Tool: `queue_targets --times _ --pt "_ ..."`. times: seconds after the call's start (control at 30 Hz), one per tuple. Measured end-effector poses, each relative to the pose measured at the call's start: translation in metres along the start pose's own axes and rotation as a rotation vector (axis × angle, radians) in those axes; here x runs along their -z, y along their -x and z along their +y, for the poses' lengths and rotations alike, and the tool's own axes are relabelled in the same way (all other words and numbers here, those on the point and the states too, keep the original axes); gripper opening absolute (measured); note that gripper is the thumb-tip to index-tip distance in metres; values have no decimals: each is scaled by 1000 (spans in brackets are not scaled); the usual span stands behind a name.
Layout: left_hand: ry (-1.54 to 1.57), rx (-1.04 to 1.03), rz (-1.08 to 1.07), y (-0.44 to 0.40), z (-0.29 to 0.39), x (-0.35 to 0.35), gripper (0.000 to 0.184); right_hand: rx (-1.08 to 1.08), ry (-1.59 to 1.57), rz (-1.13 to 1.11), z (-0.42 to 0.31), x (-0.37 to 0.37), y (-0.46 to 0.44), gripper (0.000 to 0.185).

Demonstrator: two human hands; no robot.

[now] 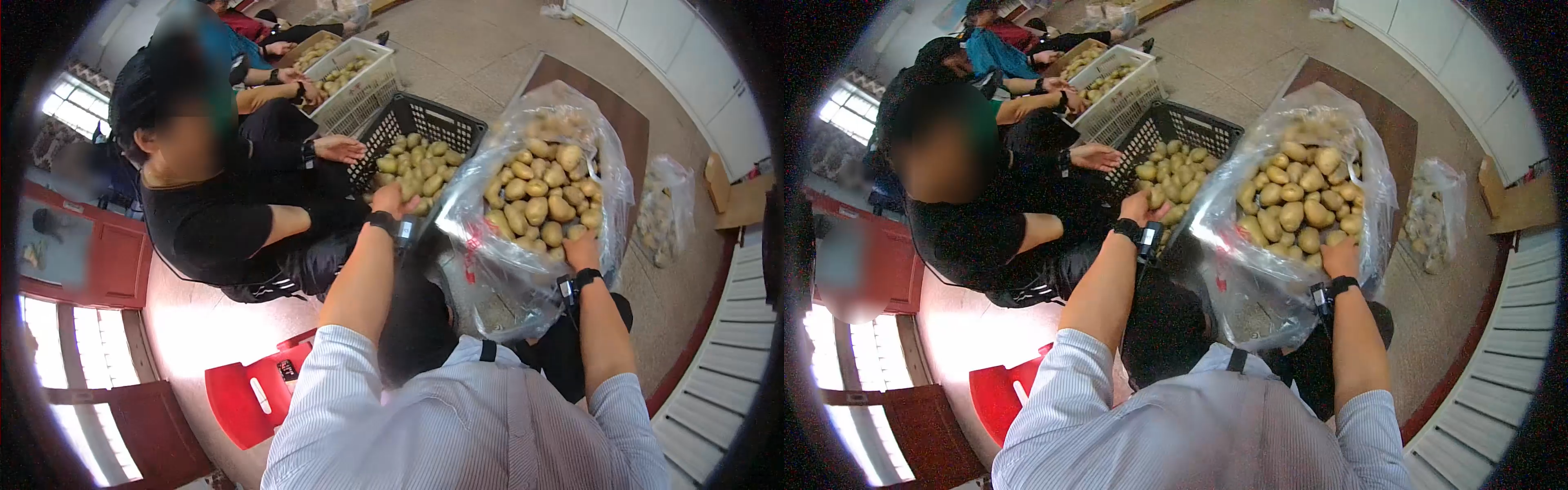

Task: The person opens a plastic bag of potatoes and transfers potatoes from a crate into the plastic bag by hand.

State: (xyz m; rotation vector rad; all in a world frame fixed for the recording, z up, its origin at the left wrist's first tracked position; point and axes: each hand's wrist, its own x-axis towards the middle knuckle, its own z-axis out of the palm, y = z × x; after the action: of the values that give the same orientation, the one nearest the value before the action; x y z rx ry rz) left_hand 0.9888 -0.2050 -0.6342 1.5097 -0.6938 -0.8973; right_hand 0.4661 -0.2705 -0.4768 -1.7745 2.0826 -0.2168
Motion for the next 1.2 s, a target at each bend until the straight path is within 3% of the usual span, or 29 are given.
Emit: queue_targets --times 0.07,0.1,0.17,0.27,0.3,0.37,0.47,0.57,0.67,0.77,0.8,0.87,0.93,1.0,1.03,1.13,1.17,1.2 --pt "606 474 193 62 116 -41 29 -31 -41 6 2 -4 -3 76" --pt "603 473 189 51 96 -31 29 -34 -44 8 2 -4 -5 76" --pt "98 26 -55 19 30 -6 25 -42 -137 -27 4 -2 -7 76" --pt "461 483 148 79 152 -48 23 -114 -159 -19 0 1 -4 81" --pt "459 484 146 68 132 -41 23 -117 -160 -19 0 0 -5 81" --pt "-22 123 -141 28 53 -10 23 -122 -238 28 -1 -5 -5 80" --pt "-120 -11 -82 -1 2 6 21 -57 -323 48 -9 -3 4 78" --pt "446 531 181 68 134 -45 17 83 -468 140 0 -21 -3 72" --pt "-104 137 -199 -30 -34 25 16 79 -621 58 -8 -16 2 69" --pt "335 388 149 72 139 -43 17 24 -838 -79 -25 2 19 66" --pt "334 388 146 68 132 -37 17 23 -839 -77 -30 7 25 66" --pt "-1389 -212 -236 55 108 -20 18 0 -1018 -161 -36 14 32 61" --pt "-1405 -323 -180 68 126 -29 23 -26 -1043 -220 -32 11 29 58" --pt "-1455 -219 -157 65 127 -27 30 -53 -1066 -277 -29 7 26 56" --pt "-1514 -127 -300 64 137 -28 23 -75 -1120 -308 -30 6 28 54" --pt "-612 -290 -220 -41 -55 36 16 -112 -1188 -339 -31 7 29 46" --pt "-408 -57 -217 -48 -64 36 8 -113 -1261 -401 -28 3 27 44" --pt "-185 142 -172 -15 -6 9 9 -114 -1334 -464 -26 -1 24 42"
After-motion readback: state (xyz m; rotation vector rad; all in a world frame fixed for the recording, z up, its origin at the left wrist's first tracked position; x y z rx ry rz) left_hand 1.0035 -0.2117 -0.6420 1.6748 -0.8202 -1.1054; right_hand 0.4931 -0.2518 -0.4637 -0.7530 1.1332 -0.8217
